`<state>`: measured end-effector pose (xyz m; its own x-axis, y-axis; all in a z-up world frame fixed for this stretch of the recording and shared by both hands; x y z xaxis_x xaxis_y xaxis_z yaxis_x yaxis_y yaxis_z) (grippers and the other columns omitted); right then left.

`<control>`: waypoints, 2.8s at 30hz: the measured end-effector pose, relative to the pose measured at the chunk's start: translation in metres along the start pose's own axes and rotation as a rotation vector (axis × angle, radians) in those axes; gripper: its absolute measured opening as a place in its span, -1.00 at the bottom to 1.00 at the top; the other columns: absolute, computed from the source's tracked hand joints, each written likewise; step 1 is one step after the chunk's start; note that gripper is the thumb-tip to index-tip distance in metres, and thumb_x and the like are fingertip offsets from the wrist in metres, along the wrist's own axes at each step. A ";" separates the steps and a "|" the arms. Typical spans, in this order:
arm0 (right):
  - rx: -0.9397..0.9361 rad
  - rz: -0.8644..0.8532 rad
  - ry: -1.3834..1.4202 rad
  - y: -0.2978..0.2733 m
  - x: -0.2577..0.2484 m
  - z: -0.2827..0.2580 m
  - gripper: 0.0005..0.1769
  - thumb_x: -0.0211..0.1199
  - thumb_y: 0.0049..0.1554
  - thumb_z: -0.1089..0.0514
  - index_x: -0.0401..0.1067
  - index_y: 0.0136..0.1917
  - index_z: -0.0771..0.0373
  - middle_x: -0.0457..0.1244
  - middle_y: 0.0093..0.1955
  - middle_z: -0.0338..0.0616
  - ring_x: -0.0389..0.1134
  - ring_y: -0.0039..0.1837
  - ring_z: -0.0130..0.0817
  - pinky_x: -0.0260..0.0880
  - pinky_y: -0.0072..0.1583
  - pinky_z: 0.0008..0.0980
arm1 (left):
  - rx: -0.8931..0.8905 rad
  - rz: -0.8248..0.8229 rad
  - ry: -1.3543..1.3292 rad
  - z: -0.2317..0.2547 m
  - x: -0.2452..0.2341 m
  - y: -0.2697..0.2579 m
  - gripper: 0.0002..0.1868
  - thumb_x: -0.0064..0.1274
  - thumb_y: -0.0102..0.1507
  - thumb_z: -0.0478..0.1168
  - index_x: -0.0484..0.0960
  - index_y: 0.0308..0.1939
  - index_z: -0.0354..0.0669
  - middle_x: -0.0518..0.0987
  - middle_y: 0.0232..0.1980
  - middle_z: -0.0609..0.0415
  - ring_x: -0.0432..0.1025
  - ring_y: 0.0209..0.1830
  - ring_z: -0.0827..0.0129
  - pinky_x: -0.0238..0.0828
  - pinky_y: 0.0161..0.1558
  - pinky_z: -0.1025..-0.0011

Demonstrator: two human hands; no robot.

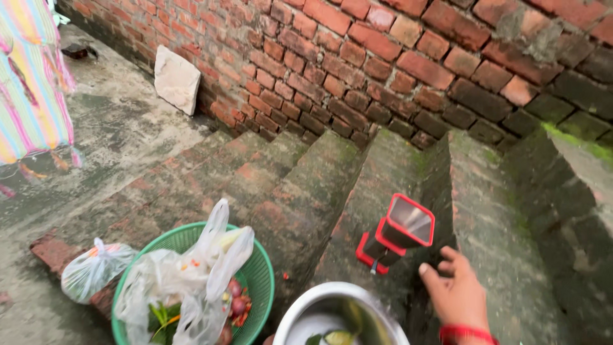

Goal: The person slices a bitter melon with a knife over a metal bowl, then picks up a small vegetable and trims it with the knife before placing it back into a green basket.

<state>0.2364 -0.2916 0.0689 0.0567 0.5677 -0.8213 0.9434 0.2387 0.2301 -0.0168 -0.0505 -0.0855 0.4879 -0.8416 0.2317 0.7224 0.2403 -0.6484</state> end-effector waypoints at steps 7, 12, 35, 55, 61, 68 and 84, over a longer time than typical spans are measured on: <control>0.145 -0.078 0.040 0.109 0.054 0.002 0.65 0.76 -0.43 -0.13 -0.22 0.66 0.24 0.00 0.56 0.29 0.09 0.55 0.06 0.14 0.45 -0.07 | -0.065 0.158 -0.172 0.007 -0.045 0.001 -0.31 0.12 0.14 -0.18 0.32 0.36 -0.10 0.68 0.09 -0.14 0.61 -0.04 -0.06 0.53 -0.06 -0.02; 0.435 -0.167 0.483 0.091 0.086 0.032 0.69 0.65 -0.42 0.06 -0.43 0.70 0.00 -0.10 0.65 -0.01 0.08 0.55 -0.06 0.19 0.39 0.05 | -0.087 0.243 -0.238 0.004 -0.069 0.004 -0.38 0.11 0.15 -0.18 0.37 0.30 -0.12 0.67 0.07 -0.12 0.59 -0.06 -0.01 0.51 -0.08 0.01; 0.188 -0.394 0.700 -0.055 0.093 0.005 -0.35 0.56 -0.23 0.44 0.53 0.15 0.24 0.46 0.06 -0.20 0.47 0.09 -0.34 0.53 0.12 -0.27 | 0.110 0.350 -0.313 0.069 -0.143 0.017 -0.62 0.06 0.18 -0.28 0.58 0.04 -0.42 0.62 -0.09 -0.16 0.54 -0.23 0.09 0.50 -0.23 0.13; 1.067 0.098 1.339 -0.244 0.132 0.206 -0.32 0.18 0.12 -0.11 0.41 0.36 0.38 0.35 0.25 0.12 0.36 0.23 -0.10 0.38 0.21 -0.12 | -0.023 -0.156 -0.036 0.111 0.051 0.087 -0.37 -0.05 0.10 -0.48 0.30 0.29 -0.27 0.56 0.09 -0.30 0.64 -0.16 -0.07 0.63 -0.27 0.01; 1.240 0.030 1.437 -0.269 0.153 0.221 -0.21 0.07 0.23 -0.27 0.38 0.42 0.42 0.32 0.31 0.21 0.33 0.26 -0.03 0.33 0.23 -0.07 | 0.656 0.285 0.717 0.162 0.042 0.039 0.08 0.34 -0.07 -0.24 0.03 0.44 -0.19 0.31 0.31 -0.27 0.41 0.23 -0.23 0.45 0.10 -0.16; 0.878 -0.169 1.299 -0.306 0.078 0.201 0.07 0.27 -0.01 -0.03 -0.16 0.64 -0.55 0.16 0.49 0.11 0.40 0.32 0.20 0.43 0.25 0.25 | 1.068 -0.383 1.560 0.145 0.137 0.088 -0.39 0.30 0.01 -0.22 0.57 0.17 -0.01 0.47 0.21 -0.06 0.31 0.28 0.00 0.30 0.28 0.14; -0.529 0.278 -0.344 -0.108 -0.048 -0.126 0.08 0.42 -0.03 0.10 -0.10 0.59 0.34 0.29 0.26 0.37 0.32 0.24 0.31 0.31 0.23 0.01 | 1.797 -0.493 1.591 0.212 0.184 -0.011 -0.95 0.19 0.18 -0.16 0.67 -0.29 0.07 0.63 -0.17 0.18 0.44 0.04 0.20 0.27 0.10 0.11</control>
<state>0.0909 -0.2451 0.1491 0.4562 0.4021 -0.7939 0.5973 0.5229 0.6081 0.1691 -0.1058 0.1176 0.2738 -0.3079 -0.9112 0.5724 -0.7091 0.4117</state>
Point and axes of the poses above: each hand's wrist, its own y-axis towards the middle knuckle, its own x-axis out of the palm, z = x × y, the point moved 3 cm from there along y, towards the middle knuckle
